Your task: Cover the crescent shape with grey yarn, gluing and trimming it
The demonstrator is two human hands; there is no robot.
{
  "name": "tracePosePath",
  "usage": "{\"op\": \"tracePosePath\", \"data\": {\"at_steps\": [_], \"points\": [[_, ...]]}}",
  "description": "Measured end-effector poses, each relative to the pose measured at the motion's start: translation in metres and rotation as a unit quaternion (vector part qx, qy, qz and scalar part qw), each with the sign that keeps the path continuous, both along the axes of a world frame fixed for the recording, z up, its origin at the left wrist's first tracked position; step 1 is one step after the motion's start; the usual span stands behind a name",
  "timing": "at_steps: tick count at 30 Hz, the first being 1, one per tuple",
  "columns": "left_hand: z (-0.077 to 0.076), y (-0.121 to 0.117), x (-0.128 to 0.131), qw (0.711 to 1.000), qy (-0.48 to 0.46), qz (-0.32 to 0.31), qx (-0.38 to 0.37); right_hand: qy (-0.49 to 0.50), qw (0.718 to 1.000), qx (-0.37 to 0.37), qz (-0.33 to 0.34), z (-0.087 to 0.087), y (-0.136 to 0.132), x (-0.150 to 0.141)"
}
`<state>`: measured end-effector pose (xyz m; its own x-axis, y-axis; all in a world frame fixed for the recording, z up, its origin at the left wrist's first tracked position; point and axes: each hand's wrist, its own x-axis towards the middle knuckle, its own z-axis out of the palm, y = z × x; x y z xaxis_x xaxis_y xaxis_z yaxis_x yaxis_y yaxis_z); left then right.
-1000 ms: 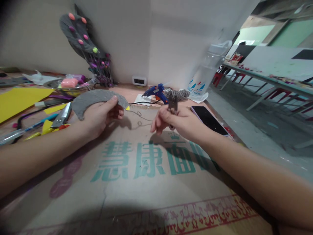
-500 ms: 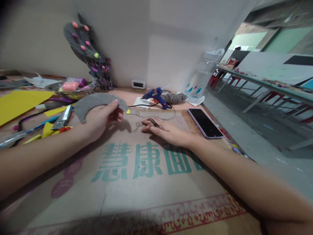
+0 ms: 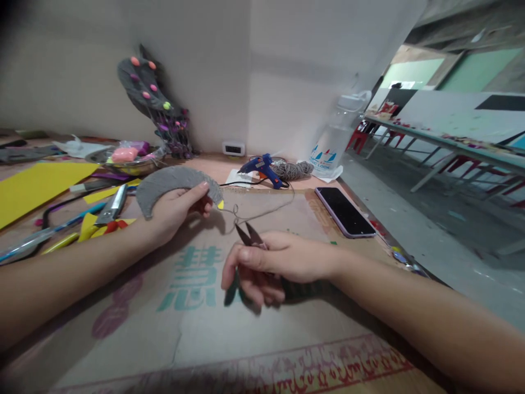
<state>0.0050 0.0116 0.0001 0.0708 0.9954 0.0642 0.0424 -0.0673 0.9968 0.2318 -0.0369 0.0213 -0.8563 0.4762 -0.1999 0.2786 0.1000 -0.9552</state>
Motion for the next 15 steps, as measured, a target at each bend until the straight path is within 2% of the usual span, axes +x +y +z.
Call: {"op": "tracePosePath", "data": {"at_steps": [2, 4, 6, 9, 12, 15], "points": [[0.006, -0.007, 0.001, 0.997, 0.071, -0.004, 0.013, 0.012, 0.984, 0.146, -0.099, 0.001, -0.003, -0.002], [0.01, -0.013, 0.001, 0.987, 0.157, -0.004, 0.027, 0.019, 0.939, 0.29, -0.185, 0.0, -0.001, -0.001], [0.012, -0.018, 0.0, 0.976, 0.215, -0.013, 0.033, -0.005, 0.889, 0.395, -0.231, -0.003, 0.005, 0.002], [0.01, -0.02, 0.0, 0.97, 0.236, -0.06, 0.031, -0.046, 0.834, 0.496, -0.239, -0.011, 0.011, 0.003], [0.007, -0.021, 0.0, 0.967, 0.226, -0.114, 0.03, -0.062, 0.812, 0.545, -0.198, -0.019, 0.009, 0.002], [0.007, -0.023, 0.002, 0.965, 0.229, -0.12, 0.032, -0.075, 0.795, 0.575, -0.179, -0.024, 0.006, 0.0]]}}
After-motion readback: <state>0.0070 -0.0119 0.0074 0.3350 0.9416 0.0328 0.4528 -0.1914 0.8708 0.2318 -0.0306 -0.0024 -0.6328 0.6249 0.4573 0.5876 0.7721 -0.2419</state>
